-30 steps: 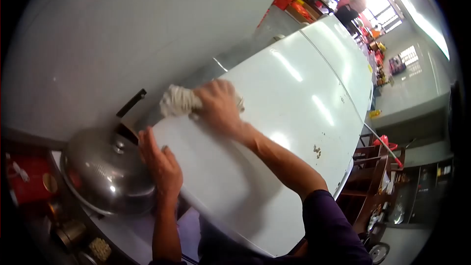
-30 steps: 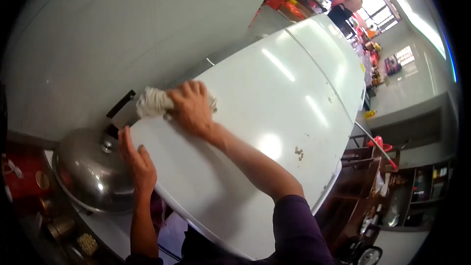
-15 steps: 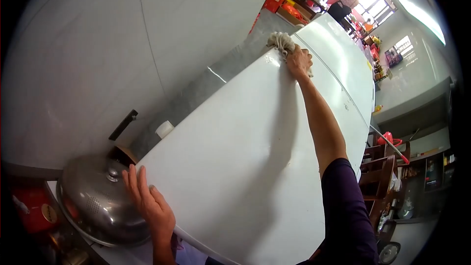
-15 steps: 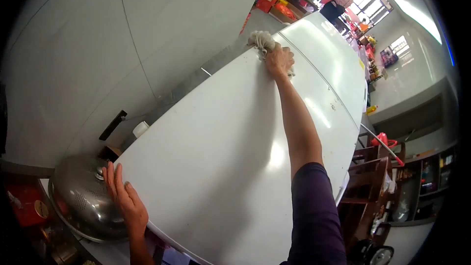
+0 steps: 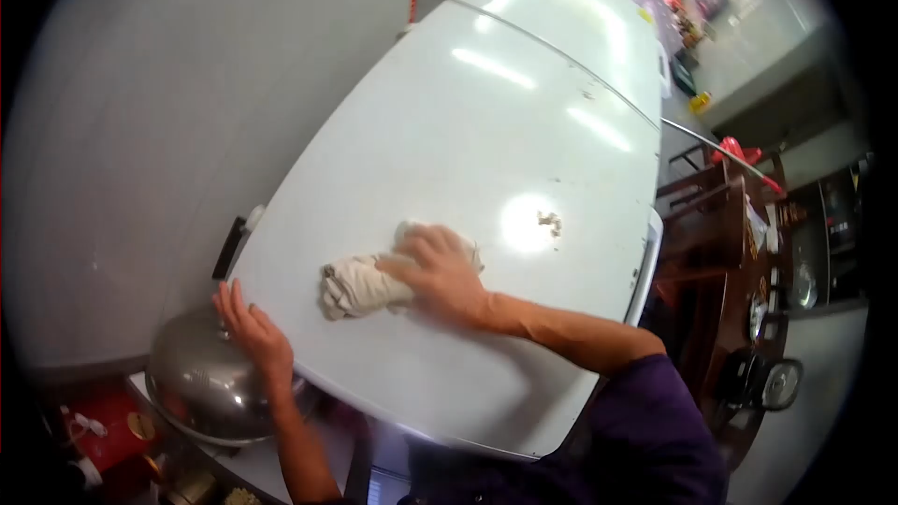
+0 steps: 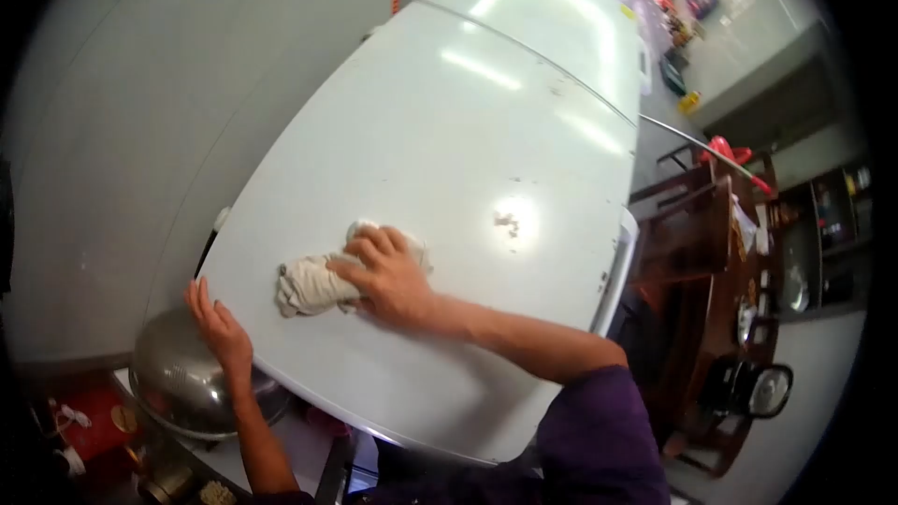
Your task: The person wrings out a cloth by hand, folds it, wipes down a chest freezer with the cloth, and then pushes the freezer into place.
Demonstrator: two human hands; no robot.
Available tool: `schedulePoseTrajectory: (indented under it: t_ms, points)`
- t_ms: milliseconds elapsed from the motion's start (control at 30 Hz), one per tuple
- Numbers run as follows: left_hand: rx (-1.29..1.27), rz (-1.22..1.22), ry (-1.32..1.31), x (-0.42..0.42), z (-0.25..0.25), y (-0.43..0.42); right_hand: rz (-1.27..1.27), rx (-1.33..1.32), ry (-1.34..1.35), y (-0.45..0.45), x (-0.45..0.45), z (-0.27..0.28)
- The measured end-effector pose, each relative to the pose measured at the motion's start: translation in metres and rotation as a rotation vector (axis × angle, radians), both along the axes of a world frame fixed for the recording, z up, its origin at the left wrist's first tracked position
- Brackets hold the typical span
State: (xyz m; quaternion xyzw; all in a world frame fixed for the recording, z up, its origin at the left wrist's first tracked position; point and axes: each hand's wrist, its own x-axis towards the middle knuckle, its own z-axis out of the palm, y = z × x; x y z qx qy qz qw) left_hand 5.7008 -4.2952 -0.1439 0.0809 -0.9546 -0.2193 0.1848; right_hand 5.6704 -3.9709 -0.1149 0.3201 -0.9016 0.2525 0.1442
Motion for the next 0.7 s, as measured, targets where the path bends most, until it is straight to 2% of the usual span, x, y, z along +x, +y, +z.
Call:
schedulePoseTrajectory:
  t_ms: [33, 133, 233, 300, 400, 500, 533, 567, 600, 633, 667, 700]
  points:
    - [-0.020, -0.005, -0.007, 0.000, -0.002, -0.002, -0.040, 0.027, -0.021, 0.018, -0.010, 0.005]
    - [-0.002, -0.015, 0.010, -0.001, -0.005, -0.004, -0.424, -0.016, 0.016, 0.087, -0.057, 0.012]
    - [0.002, 0.006, 0.007, 0.002, -0.007, -0.010, -0.797, 0.052, 0.088, 0.205, -0.120, 0.002]
    - [0.055, 0.039, 0.040, 0.005, -0.021, -0.014, -1.051, 0.061, -0.057, 0.272, -0.140, 0.007]
    - [0.181, 0.182, -0.008, 0.053, 0.022, 0.047, -1.151, 0.106, 0.075, 0.301, -0.138, -0.008]
    - [0.333, 0.244, -0.039, 0.127, 0.026, 0.121, -1.088, 0.067, -0.044, 0.281, -0.119, 0.008]
    - [0.343, 0.290, -0.067, 0.144, 0.020, 0.134, -0.997, 0.073, -0.030, 0.270, -0.104, 0.009]
    - [0.358, 0.334, -0.094, 0.157, 0.010, 0.151, -0.891, 0.090, -0.043, 0.249, -0.082, 0.020]
    - [0.371, 0.378, -0.127, 0.166, 0.002, 0.170, -0.739, 0.106, 0.087, 0.238, -0.062, 0.000]
    - [0.326, 0.369, -0.116, 0.169, 0.000, 0.179, -0.575, 0.099, 0.086, 0.218, -0.032, -0.010]
    - [0.280, 0.357, -0.103, 0.165, -0.001, 0.176, -0.394, 0.136, -0.123, 0.198, 0.000, -0.004]
    - [0.238, 0.341, -0.086, 0.160, -0.003, 0.172, -0.263, 0.143, -0.063, 0.178, 0.042, -0.007]
